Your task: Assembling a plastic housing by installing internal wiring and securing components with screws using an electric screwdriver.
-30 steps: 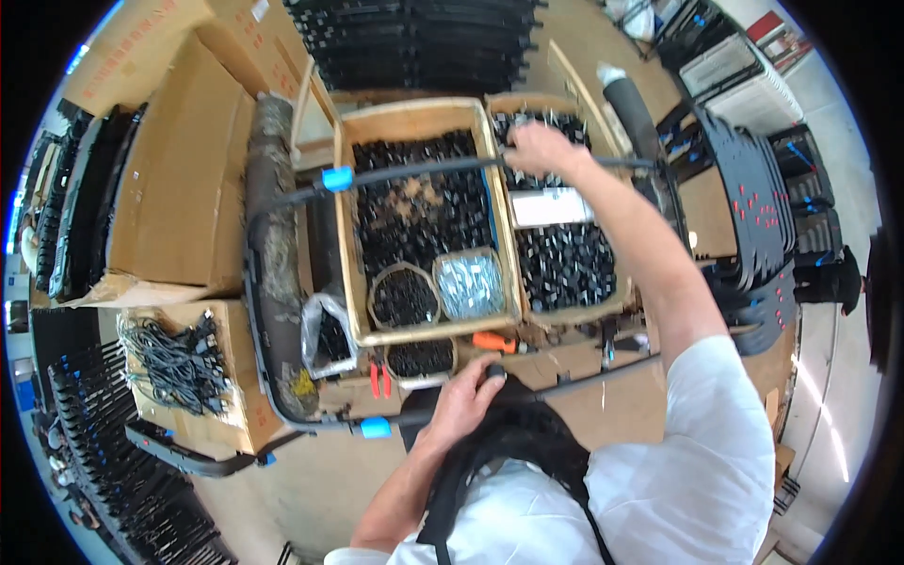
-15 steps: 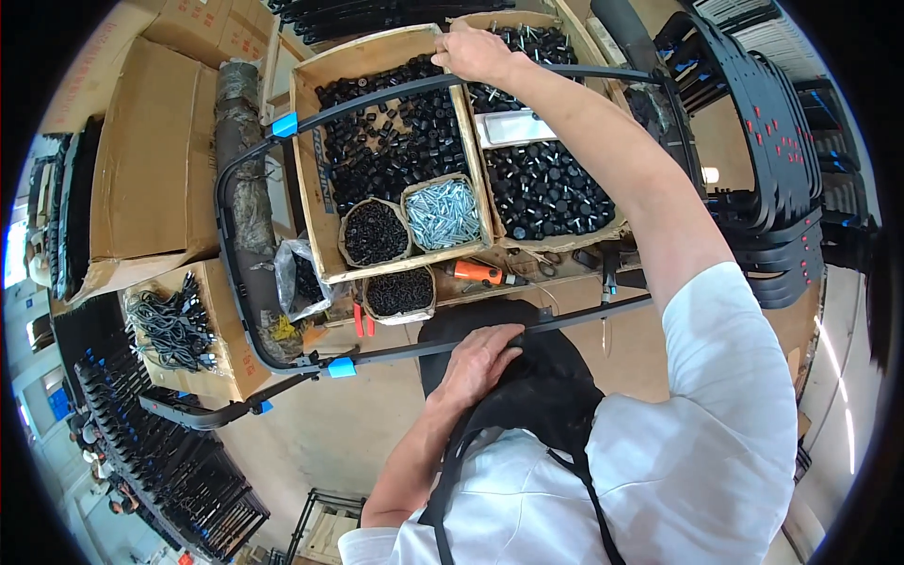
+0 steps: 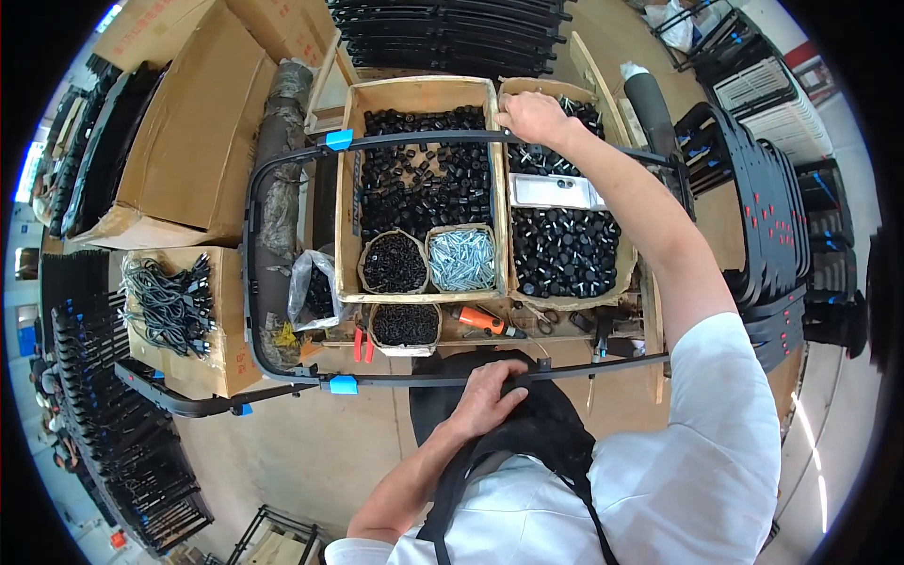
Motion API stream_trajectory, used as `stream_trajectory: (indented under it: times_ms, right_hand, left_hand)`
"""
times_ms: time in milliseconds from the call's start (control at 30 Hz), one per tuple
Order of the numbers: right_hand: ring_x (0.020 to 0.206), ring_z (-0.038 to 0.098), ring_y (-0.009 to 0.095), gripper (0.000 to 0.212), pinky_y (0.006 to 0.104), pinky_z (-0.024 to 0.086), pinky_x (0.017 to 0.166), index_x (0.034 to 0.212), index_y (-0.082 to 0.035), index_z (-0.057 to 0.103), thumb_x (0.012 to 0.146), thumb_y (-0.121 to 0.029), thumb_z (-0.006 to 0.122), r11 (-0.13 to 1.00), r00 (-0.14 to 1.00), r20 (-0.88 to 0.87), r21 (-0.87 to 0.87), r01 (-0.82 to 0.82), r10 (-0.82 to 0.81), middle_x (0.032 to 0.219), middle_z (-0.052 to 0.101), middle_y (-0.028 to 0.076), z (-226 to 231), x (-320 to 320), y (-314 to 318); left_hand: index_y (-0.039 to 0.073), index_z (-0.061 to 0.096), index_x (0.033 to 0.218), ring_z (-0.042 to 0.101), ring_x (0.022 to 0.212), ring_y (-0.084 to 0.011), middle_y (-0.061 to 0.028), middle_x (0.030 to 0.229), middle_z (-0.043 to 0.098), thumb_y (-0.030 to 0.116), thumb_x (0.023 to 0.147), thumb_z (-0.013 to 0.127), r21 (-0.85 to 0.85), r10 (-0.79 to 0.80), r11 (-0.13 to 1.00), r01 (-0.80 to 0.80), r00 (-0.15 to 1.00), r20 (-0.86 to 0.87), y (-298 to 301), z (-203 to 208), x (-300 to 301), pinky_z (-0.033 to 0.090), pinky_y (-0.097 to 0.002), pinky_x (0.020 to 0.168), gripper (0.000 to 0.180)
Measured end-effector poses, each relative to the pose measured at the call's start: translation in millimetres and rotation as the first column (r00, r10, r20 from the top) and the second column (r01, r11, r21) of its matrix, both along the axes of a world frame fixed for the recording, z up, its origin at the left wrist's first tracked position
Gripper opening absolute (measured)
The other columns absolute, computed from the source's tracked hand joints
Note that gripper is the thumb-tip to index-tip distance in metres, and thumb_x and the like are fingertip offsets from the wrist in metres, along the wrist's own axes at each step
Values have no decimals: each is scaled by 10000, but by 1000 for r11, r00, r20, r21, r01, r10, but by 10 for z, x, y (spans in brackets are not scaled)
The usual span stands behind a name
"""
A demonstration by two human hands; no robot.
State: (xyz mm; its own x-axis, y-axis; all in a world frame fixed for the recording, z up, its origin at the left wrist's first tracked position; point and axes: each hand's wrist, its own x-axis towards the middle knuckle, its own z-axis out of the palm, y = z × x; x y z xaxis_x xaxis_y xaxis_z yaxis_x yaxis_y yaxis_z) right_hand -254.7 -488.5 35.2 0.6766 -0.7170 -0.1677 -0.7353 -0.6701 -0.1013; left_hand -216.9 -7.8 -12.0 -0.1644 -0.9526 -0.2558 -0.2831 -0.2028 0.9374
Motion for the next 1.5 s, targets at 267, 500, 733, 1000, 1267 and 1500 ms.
stream_trajectory:
  times_ms: [267,500,733,1000,1267,1500]
  right_hand:
    - [963,764,385,562,514,571,947,1088,48,700,1061,-481,513,998,982,-186,66,-13,25,797,766,182,183,53,-72]
    - [1199,697,414,764,539,534,1037,1129,4,783,1046,-661,416,996,976,-206,-67,64,-77,1210,747,261,169,1,-17]
    - [1148,717,425,619,544,554,1002,1059,8,784,1035,-537,492,982,979,-160,-156,103,-128,1153,761,258,82,86,38]
    - [1072,743,417,669,524,587,935,1021,10,783,1086,-555,431,985,978,-198,-169,32,-66,1104,769,256,174,178,95]
    - [944,772,386,536,496,610,884,964,-23,811,992,-495,556,979,971,-237,-199,-47,-2,955,760,282,250,214,240]
    - [1058,766,334,316,464,616,899,1039,-36,793,792,-213,707,975,838,-545,-167,-146,32,1099,786,167,213,40,73]
  left_hand:
    - [177,718,1266,637,1041,-321,-124,1065,678,139,964,680,-212,-84,968,135,968,237,-45,118,50,471,-451,911,307]
    - [213,722,1251,702,917,-367,-140,919,713,203,994,635,-190,-168,958,214,958,233,-78,-5,-74,559,-498,821,271]
    - [167,685,1245,689,989,-407,-177,1016,701,226,997,673,-162,-63,983,87,987,150,-106,-32,-110,537,-496,913,255]
    - [178,699,1225,688,1078,-417,-202,1106,702,234,1031,590,121,-242,968,221,946,213,-163,145,-6,554,-517,930,229]
    - [221,706,1244,692,1076,-407,-172,1067,721,263,1057,554,55,-297,955,292,939,174,-153,53,-50,562,-525,909,244]
    - [198,664,1293,659,1122,-439,-194,1117,688,231,998,648,256,-177,951,170,984,4,-186,60,-45,538,-509,970,297]
